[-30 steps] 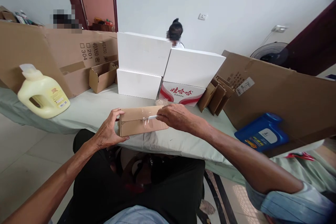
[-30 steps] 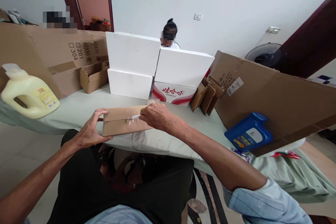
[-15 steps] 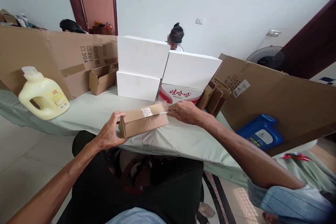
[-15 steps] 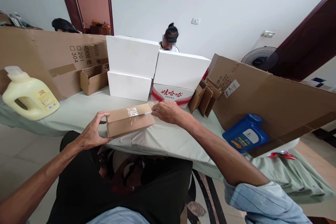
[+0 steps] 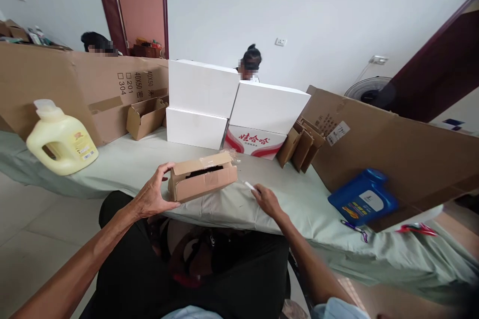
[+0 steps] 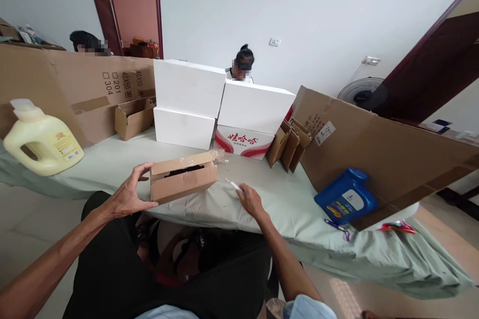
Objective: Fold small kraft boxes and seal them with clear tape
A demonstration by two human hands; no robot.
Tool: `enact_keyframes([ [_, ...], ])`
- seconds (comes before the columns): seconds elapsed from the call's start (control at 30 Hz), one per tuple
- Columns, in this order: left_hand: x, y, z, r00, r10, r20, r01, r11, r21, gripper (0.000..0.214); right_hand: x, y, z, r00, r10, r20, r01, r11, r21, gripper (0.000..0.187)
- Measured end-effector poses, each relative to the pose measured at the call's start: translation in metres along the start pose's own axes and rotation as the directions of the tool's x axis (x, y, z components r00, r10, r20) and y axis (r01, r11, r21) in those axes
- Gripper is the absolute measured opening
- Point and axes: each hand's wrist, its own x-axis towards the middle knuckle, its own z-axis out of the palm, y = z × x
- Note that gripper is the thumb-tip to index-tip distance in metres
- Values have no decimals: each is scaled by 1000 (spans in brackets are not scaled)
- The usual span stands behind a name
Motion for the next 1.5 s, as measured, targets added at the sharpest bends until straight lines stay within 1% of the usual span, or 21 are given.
enact_keyframes([
  [0.07, -1, -1, -1, 1000, 3, -6, -3, 1000, -21, 110, -11, 3, 21, 999, 8, -45, -8, 1000, 9, 37],
  [0.1, -1, -1, -1, 1000, 9, -14, -10, 1000, -30, 106, -12, 2, 26, 998, 9, -65, -8, 1000, 21, 37],
  [0.17, -2, -1, 0, 999, 21, -28, -22, 999, -37, 97, -5, -6, 26, 995, 10, -102, -4, 998, 60, 37],
  [0.23, -2, 0, 0, 999, 33, -27, -34, 999, -18, 86, 9, -21, 17, 988, -28, -150, 51, 986, 156, 37],
  [0.27, -2, 1, 0, 999, 44, -22, -44, 999, 1, 80, 16, -31, 11, 980, -66, -188, 106, 971, 213, 37],
  [0.33, -3, 4, -1, 997, 76, -4, -76, 996, 53, 72, 29, -56, -3, 943, -180, -279, 260, 922, 285, 36],
  [0.4, -3, 6, -4, 994, 111, 18, -113, 987, 114, 69, 36, -82, -17, 891, -311, -331, 404, 876, 265, 33],
  [0.47, -3, 8, -7, 990, 135, 42, -140, 976, 164, 72, 39, -105, -27, 855, -418, -307, 489, 847, 208, 31],
  [0.5, -3, 9, -8, 989, 140, 51, -147, 973, 179, 74, 40, -114, -32, 847, -449, -286, 506, 844, 175, 30],
  [0.6, -2, 13, -10, 985, 158, 72, -169, 967, 188, 80, 42, -134, -40, 841, -469, -271, 495, 868, 34, 31],
  [0.63, -1, 14, -10, 983, 168, 80, -181, 965, 188, 81, 44, -140, -41, 832, -484, -272, 499, 866, -15, 32],
  [0.7, 0, 16, -10, 977, 193, 93, -208, 960, 189, 82, 50, -150, -42, 803, -550, -230, 548, 833, -80, 32],
  [0.8, 1, 17, -10, 969, 224, 103, -241, 949, 201, 84, 63, -161, -38, 748, -651, -132, 646, 759, -80, 28],
  [0.87, 0, 16, -10, 969, 218, 117, -240, 945, 221, 86, 72, -164, -34, 717, -681, -149, 683, 729, -42, 32],
  [1.0, -3, 14, -11, 973, 178, 147, -210, 947, 242, 85, 82, -164, -27, 671, -683, -290, 715, 699, 8, 33],
  [1.07, -4, 14, -12, 973, 177, 148, -209, 950, 234, 86, 82, -161, -27, 657, -680, -325, 717, 697, -8, 33],
  [1.23, -6, 9, -23, 983, 112, 144, -140, 970, 200, 85, 63, -151, -30, 626, -656, -421, 678, 725, -122, 23],
  [1.3, -6, 6, -29, 985, 85, 152, -113, 977, 184, 86, 53, -146, -28, 611, -663, -433, 677, 721, -149, 20],
  [1.37, -5, 5, -34, 983, 75, 170, -105, 980, 170, 89, 45, -141, -22, 618, -686, -384, 693, 706, -146, 24],
  [1.43, -3, 5, -38, 977, 66, 202, -99, 982, 159, 93, 42, -138, -16, 649, -692, -316, 699, 707, -112, 32],
  [1.5, 1, 7, -41, 971, 45, 235, -82, 985, 151, 100, 43, -135, -13, 683, -677, -274, 688, 722, -68, 38],
])
